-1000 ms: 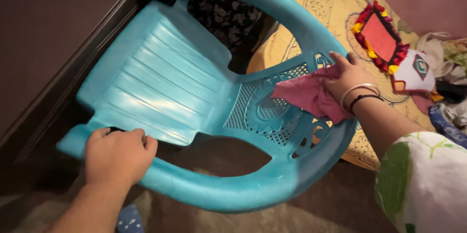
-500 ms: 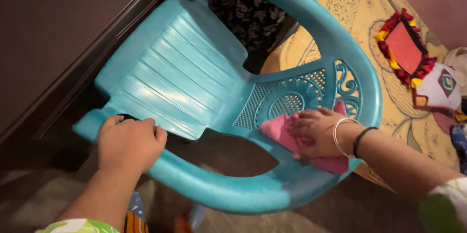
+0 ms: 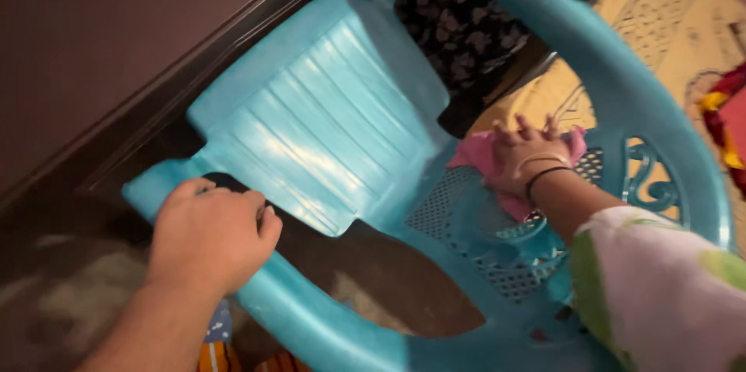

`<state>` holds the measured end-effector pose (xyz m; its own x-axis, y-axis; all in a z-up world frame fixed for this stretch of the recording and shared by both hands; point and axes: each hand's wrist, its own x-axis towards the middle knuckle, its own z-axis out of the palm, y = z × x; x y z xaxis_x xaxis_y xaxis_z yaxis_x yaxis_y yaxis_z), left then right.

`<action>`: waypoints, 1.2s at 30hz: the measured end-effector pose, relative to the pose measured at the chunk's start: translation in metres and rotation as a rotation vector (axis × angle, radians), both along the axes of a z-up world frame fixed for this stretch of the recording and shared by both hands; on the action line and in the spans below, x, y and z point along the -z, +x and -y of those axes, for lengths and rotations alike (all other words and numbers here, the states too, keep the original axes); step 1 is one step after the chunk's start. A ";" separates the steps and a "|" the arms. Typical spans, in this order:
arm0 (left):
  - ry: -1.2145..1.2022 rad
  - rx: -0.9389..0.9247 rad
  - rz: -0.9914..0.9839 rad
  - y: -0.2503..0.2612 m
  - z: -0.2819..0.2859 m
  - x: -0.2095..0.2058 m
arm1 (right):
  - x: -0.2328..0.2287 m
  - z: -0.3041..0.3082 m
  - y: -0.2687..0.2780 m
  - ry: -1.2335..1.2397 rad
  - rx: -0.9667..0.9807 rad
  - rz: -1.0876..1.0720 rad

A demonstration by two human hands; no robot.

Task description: The person wipes a brown table, a blue plastic chair, a bed with a patterned cover, a woven cot, and a small wooden stool using a pink cloth. The person moves between objects and wipes each surface thoroughly.

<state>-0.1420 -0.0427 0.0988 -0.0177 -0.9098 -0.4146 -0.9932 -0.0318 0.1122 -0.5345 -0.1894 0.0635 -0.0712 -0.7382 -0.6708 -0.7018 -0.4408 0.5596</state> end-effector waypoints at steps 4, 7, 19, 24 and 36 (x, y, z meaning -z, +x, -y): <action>0.041 -0.042 -0.008 0.000 0.003 -0.002 | 0.051 -0.019 0.041 0.174 0.055 0.044; -0.076 -0.043 -0.028 -0.001 0.005 -0.002 | 0.079 -0.027 0.055 0.225 0.095 0.198; -0.078 -0.096 -0.043 0.003 -0.009 0.006 | 0.085 -0.078 0.058 0.677 0.352 0.682; -0.185 -0.059 -0.066 0.013 -0.014 0.005 | -0.014 -0.103 0.074 0.749 0.196 0.613; -0.198 -0.030 -0.057 0.013 -0.008 0.020 | -0.162 -0.236 0.014 -0.241 0.016 0.714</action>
